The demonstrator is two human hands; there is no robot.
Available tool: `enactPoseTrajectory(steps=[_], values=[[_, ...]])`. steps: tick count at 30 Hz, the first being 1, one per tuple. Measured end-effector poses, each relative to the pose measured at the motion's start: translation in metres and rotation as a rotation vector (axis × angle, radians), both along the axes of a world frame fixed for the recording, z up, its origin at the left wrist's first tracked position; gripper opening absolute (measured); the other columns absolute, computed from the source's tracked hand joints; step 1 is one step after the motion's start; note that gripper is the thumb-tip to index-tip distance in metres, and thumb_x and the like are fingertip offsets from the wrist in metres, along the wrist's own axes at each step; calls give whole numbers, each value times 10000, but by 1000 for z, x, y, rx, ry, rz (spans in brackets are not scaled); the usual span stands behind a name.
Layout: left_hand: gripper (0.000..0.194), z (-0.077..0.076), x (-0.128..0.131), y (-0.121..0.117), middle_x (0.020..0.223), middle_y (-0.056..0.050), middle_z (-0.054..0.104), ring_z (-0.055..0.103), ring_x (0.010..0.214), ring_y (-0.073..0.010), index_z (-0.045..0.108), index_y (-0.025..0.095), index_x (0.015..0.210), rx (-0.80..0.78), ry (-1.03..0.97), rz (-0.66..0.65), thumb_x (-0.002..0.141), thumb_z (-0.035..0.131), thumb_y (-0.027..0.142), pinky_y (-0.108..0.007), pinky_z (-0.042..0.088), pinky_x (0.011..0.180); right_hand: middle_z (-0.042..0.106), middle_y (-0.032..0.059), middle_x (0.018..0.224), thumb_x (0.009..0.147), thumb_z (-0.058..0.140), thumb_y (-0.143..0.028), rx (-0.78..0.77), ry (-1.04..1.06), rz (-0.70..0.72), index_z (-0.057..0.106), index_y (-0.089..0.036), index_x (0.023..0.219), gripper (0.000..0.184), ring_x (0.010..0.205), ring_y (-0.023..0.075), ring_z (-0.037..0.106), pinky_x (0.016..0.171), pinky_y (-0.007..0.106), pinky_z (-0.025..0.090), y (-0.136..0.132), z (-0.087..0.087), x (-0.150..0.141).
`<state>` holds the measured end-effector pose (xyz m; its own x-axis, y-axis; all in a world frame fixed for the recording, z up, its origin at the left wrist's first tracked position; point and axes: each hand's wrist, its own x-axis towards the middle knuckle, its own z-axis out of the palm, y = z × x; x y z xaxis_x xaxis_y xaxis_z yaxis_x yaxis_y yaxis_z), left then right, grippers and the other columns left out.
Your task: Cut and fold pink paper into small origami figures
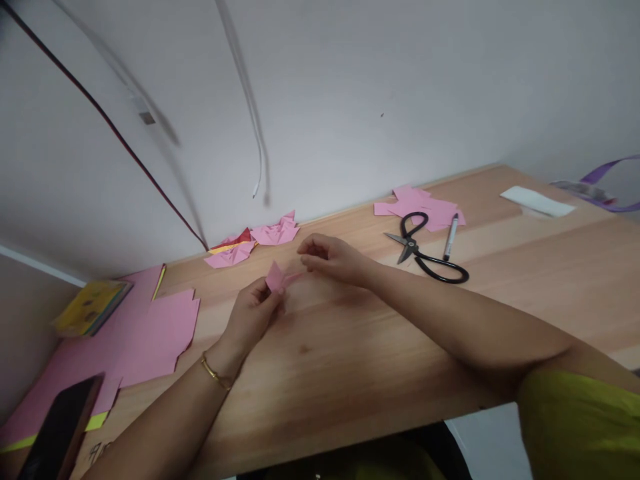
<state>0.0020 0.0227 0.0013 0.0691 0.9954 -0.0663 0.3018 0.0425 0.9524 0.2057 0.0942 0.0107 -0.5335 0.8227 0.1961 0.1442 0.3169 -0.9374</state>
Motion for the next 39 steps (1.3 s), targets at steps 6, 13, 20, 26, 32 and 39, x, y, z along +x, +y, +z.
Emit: enactPoseTrajectory(steps=[6, 13, 20, 26, 32, 39], values=[[175, 4, 3, -2, 841, -32, 653, 552, 755, -154, 667, 190, 920, 194, 168, -85, 787, 565, 241, -239, 392, 663, 613, 3, 719, 777, 530, -204, 189, -297, 141, 614, -167, 802, 95, 651, 122, 520, 588, 238, 376, -22, 0, -11], [223, 15, 8, -5, 932, -52, 677, 561, 814, -178, 677, 223, 994, 267, 261, -191, 813, 547, 229, -262, 389, 702, 622, 4, 738, 753, 512, -179, 199, -343, 131, 594, -172, 789, 90, 662, 128, 519, 569, 232, 344, -31, -4, -15], [147, 8, 2, -2, 786, -23, 639, 527, 711, -152, 656, 195, 884, 209, 244, -156, 811, 553, 270, -246, 373, 640, 515, -40, 561, 657, 513, -128, 263, -379, 50, 540, -161, 633, 48, 527, 84, 423, 497, 206, 280, -19, -1, -9], [179, 0, -4, 1, 539, 41, 478, 406, 501, -101, 561, 172, 716, 81, 133, -79, 794, 560, 333, -218, 291, 493, 552, -22, 593, 678, 522, -156, 203, -284, -77, 601, -149, 672, 79, 554, 91, 466, 535, 211, 330, 2, 4, 3], [191, -1, -2, 2, 629, 17, 566, 474, 571, -112, 611, 163, 795, 106, 163, -99, 797, 566, 349, -220, 352, 538, 589, 5, 724, 750, 604, -308, 117, -187, 52, 608, -154, 840, 178, 651, 112, 515, 589, 228, 385, -4, 7, 0], [227, 7, 2, -2, 970, -43, 676, 586, 877, -174, 650, 196, 1001, 196, 234, -211, 820, 549, 288, -272, 428, 778, 601, 24, 755, 864, 498, -316, 142, -237, 200, 579, -160, 802, 186, 680, 130, 509, 620, 251, 392, -26, 0, -13]])
